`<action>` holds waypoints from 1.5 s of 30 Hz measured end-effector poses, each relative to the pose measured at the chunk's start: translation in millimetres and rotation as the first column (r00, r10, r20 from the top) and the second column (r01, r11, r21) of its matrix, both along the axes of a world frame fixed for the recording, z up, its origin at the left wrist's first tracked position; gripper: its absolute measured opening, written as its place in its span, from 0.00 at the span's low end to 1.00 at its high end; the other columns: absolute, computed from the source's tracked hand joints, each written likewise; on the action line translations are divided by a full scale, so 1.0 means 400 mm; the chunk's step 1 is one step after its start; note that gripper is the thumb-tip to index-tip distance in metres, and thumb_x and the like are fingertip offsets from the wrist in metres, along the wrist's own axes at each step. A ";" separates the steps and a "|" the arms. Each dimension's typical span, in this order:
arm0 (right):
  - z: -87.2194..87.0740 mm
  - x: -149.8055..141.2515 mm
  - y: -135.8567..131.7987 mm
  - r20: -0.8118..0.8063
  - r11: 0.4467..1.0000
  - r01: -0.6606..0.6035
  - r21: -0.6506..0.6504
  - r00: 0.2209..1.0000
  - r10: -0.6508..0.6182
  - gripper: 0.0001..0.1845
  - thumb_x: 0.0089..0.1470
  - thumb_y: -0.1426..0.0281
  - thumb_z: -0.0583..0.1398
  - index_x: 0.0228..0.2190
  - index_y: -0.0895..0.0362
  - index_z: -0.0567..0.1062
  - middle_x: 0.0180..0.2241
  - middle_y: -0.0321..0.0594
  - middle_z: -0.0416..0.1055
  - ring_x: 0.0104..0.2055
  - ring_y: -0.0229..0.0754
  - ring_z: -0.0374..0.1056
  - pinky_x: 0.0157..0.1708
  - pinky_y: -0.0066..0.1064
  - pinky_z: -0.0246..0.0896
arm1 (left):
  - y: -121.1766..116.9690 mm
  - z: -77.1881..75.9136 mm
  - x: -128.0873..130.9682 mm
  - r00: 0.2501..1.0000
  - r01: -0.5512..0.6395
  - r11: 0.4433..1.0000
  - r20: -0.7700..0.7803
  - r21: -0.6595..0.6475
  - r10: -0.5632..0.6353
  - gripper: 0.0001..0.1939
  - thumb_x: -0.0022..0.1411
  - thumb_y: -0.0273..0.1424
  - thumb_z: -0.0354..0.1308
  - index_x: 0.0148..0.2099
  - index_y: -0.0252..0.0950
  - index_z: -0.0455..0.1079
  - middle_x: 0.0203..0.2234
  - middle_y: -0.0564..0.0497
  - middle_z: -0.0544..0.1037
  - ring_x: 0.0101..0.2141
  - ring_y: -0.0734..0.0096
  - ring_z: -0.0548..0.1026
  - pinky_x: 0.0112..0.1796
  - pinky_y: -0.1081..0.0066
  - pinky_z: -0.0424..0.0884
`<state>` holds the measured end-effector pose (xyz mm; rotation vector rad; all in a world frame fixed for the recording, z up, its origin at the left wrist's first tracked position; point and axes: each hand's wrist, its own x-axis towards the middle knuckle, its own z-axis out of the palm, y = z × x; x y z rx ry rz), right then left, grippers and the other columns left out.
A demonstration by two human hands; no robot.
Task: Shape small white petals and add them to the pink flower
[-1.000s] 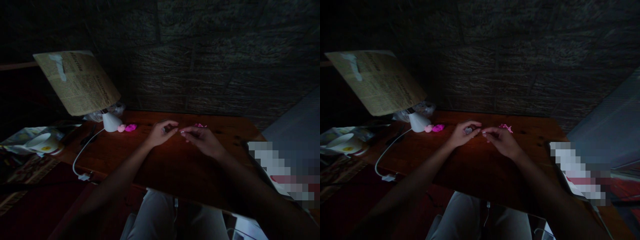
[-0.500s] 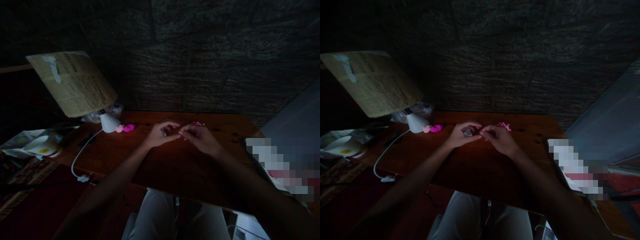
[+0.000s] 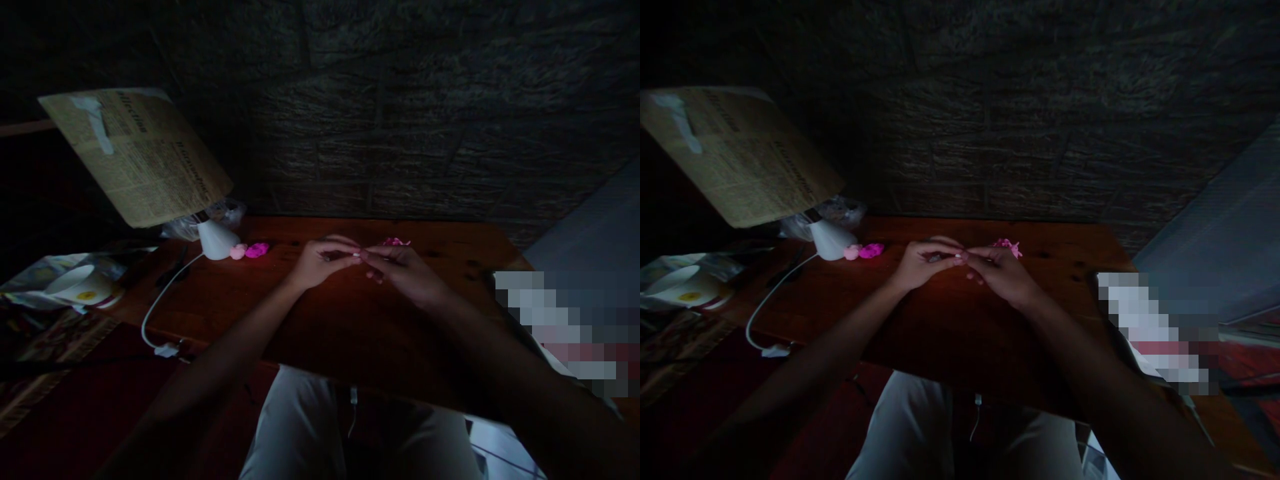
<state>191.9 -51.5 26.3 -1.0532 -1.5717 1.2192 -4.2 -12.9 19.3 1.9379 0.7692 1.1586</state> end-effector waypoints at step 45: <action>-0.059 -0.081 -0.031 -0.243 0.953 0.284 0.104 0.937 -0.253 0.32 0.56 0.44 0.62 0.16 0.56 0.72 0.13 0.32 0.64 0.13 0.29 0.54 0.13 0.25 0.44 | -0.032 -0.046 0.022 0.979 -0.087 0.996 0.184 -0.014 0.088 0.11 0.53 0.34 0.71 0.31 0.33 0.75 0.23 0.50 0.81 0.24 0.76 0.76 0.25 0.77 0.68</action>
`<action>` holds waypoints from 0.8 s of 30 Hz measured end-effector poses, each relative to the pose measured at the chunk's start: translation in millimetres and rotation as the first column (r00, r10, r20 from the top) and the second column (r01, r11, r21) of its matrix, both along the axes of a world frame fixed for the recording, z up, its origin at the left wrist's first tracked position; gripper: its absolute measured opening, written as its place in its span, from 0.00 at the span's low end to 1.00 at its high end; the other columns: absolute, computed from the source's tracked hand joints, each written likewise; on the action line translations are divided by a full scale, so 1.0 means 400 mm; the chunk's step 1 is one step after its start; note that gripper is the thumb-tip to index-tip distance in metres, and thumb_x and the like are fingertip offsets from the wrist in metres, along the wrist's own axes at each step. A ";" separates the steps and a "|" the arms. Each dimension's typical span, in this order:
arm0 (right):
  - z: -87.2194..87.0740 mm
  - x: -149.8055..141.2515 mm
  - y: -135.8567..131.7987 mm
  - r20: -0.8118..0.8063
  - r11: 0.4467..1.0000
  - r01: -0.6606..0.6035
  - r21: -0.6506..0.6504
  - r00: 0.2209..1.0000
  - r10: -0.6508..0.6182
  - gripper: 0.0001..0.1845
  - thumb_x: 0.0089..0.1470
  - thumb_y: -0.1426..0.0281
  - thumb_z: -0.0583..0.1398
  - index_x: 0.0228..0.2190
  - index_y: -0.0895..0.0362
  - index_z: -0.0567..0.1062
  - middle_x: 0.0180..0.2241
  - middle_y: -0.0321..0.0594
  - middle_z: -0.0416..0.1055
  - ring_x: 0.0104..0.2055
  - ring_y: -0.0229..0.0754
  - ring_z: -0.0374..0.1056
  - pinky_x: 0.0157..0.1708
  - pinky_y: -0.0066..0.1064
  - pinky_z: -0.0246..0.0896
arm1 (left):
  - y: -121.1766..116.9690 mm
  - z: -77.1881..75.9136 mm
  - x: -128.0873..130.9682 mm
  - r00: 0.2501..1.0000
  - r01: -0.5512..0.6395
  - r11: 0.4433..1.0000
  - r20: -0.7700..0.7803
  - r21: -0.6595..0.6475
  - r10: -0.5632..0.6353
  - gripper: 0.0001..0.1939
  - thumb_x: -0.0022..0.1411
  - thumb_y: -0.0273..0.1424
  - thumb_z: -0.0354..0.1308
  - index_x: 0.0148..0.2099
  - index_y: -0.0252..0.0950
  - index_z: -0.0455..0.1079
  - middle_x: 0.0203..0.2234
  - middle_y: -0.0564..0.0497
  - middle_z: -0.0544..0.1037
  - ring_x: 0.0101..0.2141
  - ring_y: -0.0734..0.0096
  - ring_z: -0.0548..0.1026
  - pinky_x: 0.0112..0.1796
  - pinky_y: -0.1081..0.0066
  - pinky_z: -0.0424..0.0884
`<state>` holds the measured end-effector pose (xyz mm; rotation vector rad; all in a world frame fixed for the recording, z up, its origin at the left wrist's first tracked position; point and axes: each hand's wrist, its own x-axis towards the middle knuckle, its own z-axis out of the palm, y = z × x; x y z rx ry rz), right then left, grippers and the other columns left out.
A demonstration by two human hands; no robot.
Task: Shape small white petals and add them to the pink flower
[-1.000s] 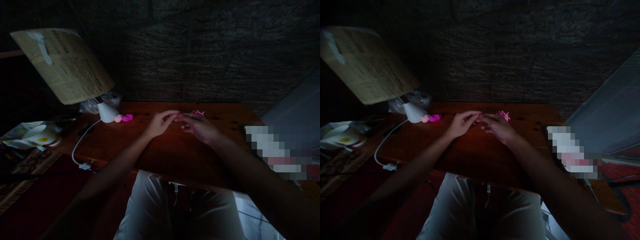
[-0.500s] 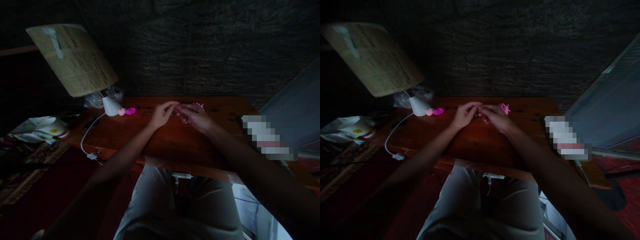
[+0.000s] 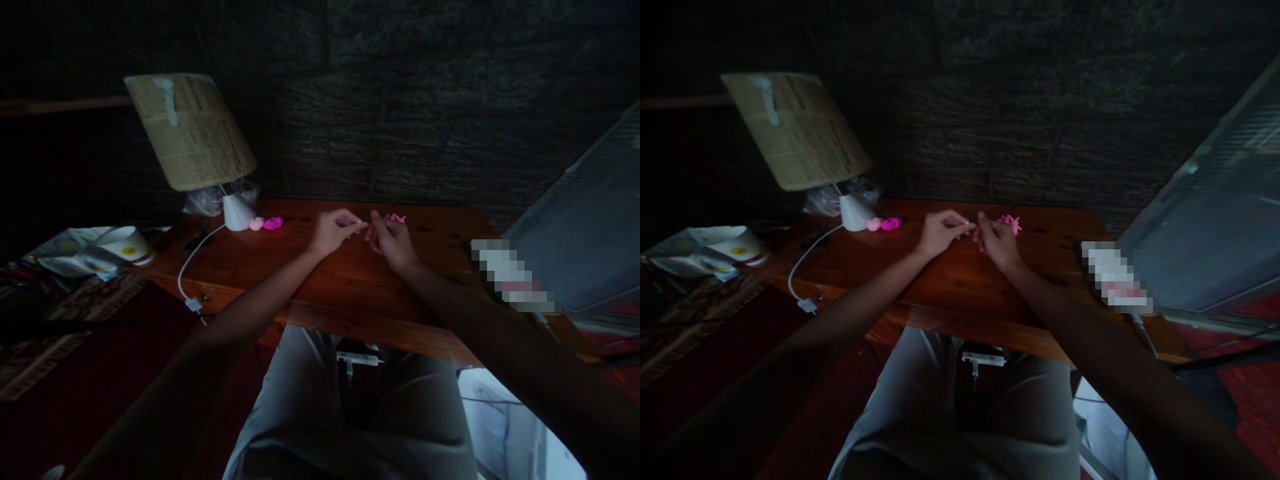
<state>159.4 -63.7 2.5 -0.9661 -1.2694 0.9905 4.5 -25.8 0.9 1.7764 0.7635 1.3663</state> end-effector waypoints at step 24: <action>-0.045 0.016 -0.035 -0.301 0.895 -0.376 -0.241 0.905 0.299 0.14 0.41 0.58 0.75 0.25 0.53 0.81 0.29 0.36 0.80 0.27 0.34 0.67 0.28 0.26 0.61 | -0.095 -0.061 -0.026 0.893 0.414 0.798 0.364 -0.438 -0.264 0.16 0.49 0.37 0.76 0.38 0.33 0.82 0.37 0.45 0.83 0.44 0.61 0.78 0.54 0.59 0.66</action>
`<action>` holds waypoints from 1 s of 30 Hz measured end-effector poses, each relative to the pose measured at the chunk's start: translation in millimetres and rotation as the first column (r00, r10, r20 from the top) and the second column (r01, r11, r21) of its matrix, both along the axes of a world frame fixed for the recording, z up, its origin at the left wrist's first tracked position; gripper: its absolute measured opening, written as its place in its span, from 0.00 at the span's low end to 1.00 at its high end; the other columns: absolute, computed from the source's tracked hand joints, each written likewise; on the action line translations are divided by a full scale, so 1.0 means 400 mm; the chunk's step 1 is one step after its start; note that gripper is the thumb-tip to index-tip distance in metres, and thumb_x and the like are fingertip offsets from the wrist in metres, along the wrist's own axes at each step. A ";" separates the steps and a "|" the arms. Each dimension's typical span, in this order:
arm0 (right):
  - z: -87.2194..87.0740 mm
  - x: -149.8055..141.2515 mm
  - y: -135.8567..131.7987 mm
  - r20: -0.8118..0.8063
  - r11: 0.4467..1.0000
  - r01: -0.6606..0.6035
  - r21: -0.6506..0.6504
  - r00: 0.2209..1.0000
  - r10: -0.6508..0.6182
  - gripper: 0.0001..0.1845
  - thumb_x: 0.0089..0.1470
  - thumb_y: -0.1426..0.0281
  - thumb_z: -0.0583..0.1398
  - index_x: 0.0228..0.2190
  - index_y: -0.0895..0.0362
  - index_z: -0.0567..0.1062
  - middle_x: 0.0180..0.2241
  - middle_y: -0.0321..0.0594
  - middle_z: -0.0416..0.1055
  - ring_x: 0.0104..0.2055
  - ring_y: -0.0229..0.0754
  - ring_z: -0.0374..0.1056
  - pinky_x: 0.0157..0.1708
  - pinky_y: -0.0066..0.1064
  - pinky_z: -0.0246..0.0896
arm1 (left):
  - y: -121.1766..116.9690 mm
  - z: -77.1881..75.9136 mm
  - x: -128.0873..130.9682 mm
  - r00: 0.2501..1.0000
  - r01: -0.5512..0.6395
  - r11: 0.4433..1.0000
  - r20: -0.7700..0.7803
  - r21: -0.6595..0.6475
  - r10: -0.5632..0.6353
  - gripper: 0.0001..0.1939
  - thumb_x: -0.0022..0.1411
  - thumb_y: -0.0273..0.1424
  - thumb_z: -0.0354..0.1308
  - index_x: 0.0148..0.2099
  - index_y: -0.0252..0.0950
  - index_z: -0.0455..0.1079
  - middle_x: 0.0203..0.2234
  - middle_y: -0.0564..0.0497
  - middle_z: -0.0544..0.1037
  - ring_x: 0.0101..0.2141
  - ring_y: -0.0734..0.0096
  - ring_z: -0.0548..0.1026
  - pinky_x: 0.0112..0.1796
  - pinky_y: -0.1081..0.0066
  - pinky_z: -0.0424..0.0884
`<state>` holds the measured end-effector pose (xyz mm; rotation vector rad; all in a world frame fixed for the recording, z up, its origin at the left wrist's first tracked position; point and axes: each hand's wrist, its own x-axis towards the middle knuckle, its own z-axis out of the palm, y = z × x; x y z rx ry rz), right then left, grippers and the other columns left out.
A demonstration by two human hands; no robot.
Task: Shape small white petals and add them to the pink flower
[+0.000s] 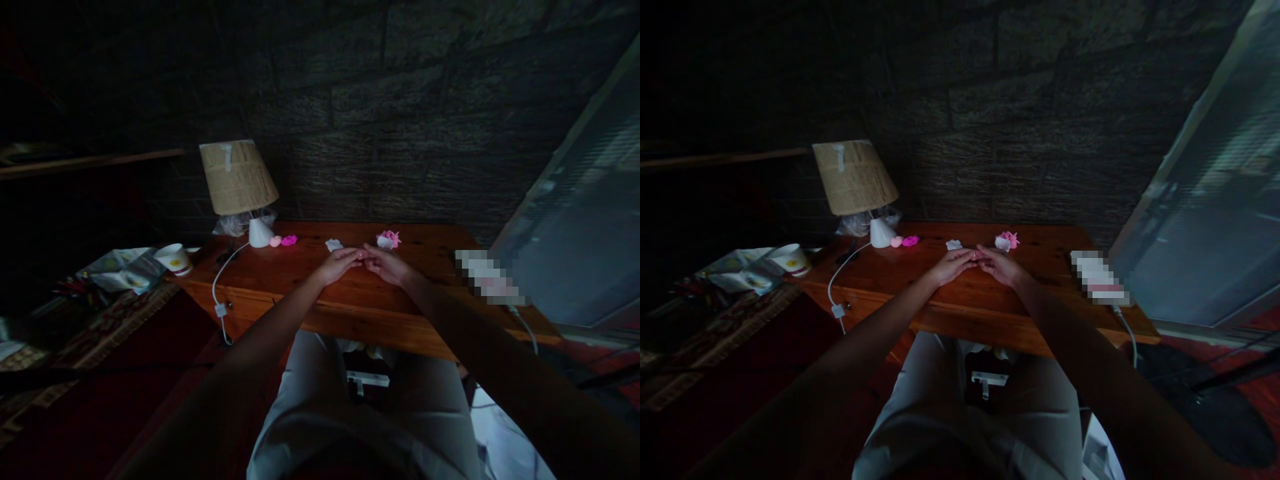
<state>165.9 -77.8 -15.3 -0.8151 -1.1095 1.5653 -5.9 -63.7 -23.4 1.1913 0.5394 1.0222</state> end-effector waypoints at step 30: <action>0.014 0.027 0.038 -0.094 0.955 -0.275 -0.112 0.960 0.265 0.17 0.50 0.86 0.65 0.37 0.56 0.81 0.32 0.38 0.81 0.34 0.33 0.77 0.31 0.19 0.71 | 0.001 0.013 -0.010 0.999 -0.037 0.996 0.034 -0.079 0.040 0.16 0.43 0.33 0.78 0.35 0.33 0.81 0.34 0.48 0.84 0.38 0.72 0.79 0.54 0.63 0.69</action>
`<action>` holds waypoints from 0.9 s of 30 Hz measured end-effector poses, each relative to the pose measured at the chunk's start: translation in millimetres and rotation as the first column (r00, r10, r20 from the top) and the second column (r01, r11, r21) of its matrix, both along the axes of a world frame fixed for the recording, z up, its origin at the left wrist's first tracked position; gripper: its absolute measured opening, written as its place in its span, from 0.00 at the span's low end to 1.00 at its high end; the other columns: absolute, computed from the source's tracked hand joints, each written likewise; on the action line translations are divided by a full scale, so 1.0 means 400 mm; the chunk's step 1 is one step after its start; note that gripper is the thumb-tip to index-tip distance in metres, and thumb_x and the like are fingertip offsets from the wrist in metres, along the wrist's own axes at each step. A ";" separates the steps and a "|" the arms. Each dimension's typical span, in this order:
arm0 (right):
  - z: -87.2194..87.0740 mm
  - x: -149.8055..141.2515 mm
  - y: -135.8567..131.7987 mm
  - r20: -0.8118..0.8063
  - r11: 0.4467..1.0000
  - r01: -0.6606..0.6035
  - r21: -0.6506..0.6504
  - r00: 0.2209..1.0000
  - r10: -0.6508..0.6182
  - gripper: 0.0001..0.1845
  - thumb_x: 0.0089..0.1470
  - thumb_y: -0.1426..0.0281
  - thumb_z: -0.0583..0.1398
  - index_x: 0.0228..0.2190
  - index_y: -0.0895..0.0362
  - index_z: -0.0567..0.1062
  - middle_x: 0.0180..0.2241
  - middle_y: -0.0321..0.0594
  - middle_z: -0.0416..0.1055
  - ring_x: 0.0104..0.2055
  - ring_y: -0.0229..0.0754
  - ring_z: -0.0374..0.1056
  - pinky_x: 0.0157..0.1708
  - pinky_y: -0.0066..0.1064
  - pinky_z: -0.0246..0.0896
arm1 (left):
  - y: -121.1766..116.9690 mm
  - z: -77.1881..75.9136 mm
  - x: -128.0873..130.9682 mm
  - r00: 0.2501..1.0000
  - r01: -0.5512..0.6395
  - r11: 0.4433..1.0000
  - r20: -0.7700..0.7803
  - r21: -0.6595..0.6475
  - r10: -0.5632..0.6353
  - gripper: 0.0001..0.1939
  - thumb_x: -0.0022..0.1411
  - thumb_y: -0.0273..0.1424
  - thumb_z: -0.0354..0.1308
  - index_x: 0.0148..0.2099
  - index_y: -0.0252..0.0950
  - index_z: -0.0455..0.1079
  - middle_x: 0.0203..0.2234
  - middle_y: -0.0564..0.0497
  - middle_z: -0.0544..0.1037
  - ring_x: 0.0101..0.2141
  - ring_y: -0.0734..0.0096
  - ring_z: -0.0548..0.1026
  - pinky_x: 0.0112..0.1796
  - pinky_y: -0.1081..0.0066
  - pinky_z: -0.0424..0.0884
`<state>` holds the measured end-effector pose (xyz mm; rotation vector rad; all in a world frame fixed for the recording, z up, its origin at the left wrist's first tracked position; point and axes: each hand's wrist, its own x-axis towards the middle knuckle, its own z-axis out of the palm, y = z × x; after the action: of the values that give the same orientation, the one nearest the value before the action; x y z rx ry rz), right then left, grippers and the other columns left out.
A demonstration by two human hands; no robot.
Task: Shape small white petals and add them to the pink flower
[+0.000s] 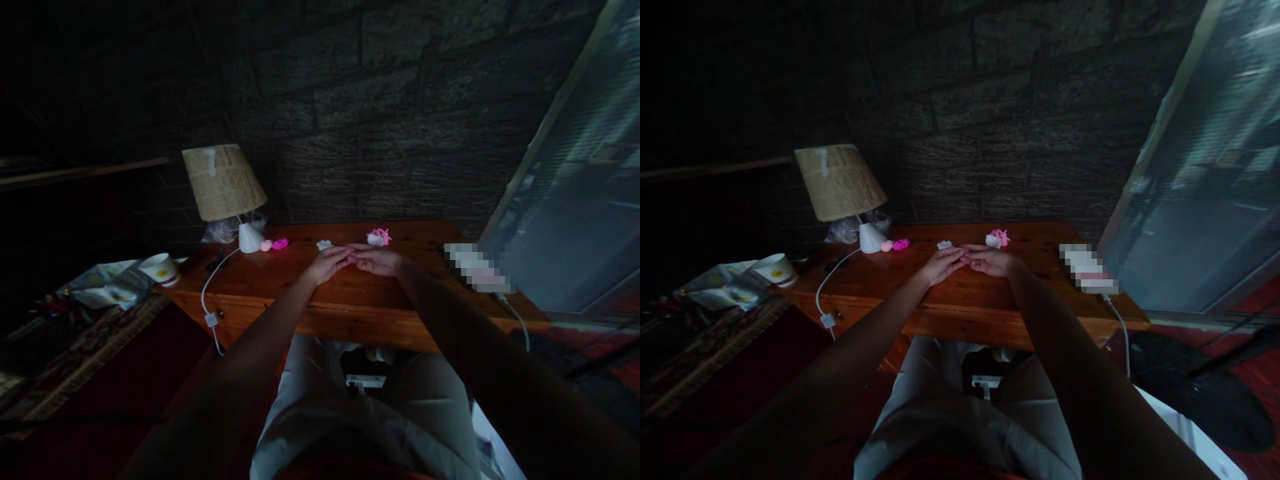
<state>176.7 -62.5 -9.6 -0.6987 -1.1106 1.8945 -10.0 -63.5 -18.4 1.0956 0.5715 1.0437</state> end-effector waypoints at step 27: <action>-0.017 0.012 -0.007 -0.085 0.997 0.048 0.059 0.995 -0.043 0.11 0.52 0.79 0.67 0.37 0.55 0.83 0.31 0.35 0.81 0.26 0.29 0.69 0.27 0.20 0.66 | -0.007 -0.005 0.019 0.995 -0.086 0.992 -0.048 0.095 0.091 0.20 0.41 0.38 0.79 0.34 0.32 0.80 0.34 0.47 0.83 0.37 0.69 0.79 0.43 0.69 0.72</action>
<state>181.4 -65.4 -16.3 -0.6008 -1.0859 1.8270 -2.3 -66.1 -20.4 1.1909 0.6235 1.1301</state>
